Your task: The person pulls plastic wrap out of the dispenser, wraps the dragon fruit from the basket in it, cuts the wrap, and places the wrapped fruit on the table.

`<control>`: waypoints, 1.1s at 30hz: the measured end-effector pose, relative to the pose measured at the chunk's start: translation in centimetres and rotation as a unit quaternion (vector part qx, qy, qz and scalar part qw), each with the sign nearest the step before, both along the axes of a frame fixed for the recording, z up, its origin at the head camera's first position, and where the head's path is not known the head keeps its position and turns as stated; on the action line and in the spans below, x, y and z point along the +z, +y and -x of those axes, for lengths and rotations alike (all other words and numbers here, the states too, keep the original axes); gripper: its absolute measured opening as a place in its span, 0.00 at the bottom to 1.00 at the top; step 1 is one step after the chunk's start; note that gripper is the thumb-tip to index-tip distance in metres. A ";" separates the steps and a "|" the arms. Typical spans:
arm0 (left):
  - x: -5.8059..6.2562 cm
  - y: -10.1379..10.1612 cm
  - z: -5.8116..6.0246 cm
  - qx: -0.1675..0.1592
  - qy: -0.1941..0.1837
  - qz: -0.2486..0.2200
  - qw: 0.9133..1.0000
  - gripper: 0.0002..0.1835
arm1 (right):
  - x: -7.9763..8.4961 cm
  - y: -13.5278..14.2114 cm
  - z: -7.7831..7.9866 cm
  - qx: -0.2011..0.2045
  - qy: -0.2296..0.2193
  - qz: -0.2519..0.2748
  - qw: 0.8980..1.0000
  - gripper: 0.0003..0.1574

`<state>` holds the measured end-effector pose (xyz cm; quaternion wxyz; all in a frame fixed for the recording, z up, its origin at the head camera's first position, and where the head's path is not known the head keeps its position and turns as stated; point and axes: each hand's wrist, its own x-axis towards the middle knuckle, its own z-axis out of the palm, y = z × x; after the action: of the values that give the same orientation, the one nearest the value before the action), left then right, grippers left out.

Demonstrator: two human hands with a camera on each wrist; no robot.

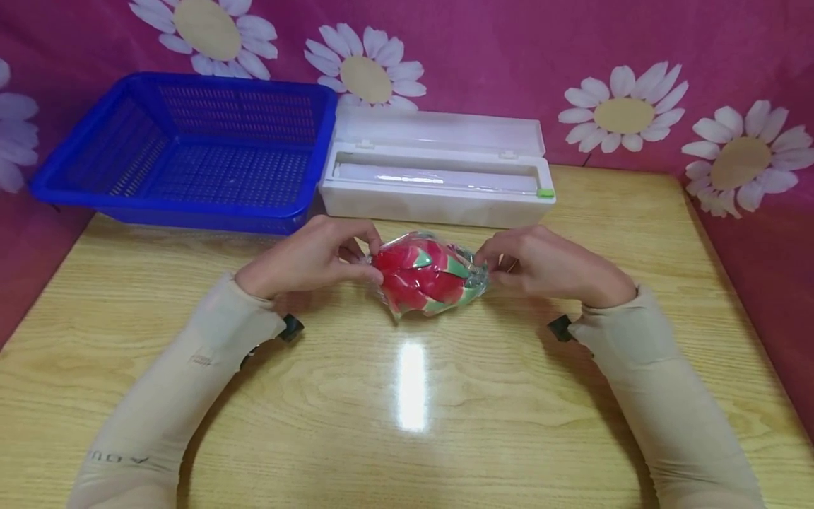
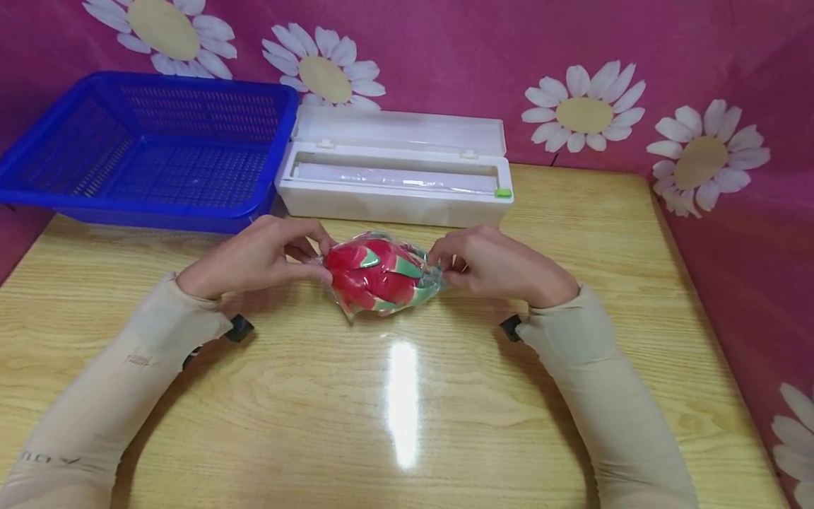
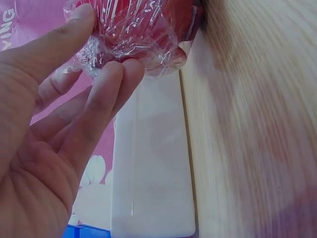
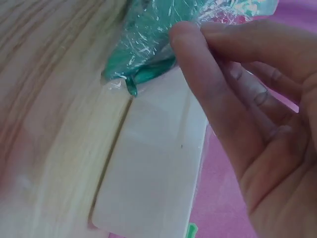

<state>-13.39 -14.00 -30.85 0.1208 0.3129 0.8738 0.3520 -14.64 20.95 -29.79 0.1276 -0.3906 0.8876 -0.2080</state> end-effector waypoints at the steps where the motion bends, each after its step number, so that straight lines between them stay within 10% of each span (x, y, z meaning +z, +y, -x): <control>1: 0.0 0.0 0.0 0.001 -0.002 -0.001 1.000 0.19 | -0.1 -0.1 0.0 0.002 0.001 -0.001 1.000 0.18; 33: 0.1 0.4 0.0 0.009 -0.013 0.019 1.000 0.25 | -1.3 -0.1 0.8 -0.021 0.004 -0.030 0.999 0.04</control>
<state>-13.35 -13.58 -30.78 0.1351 0.2984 0.8813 0.3407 -15.46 20.83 -31.11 0.1309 -0.3689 0.9019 -0.1825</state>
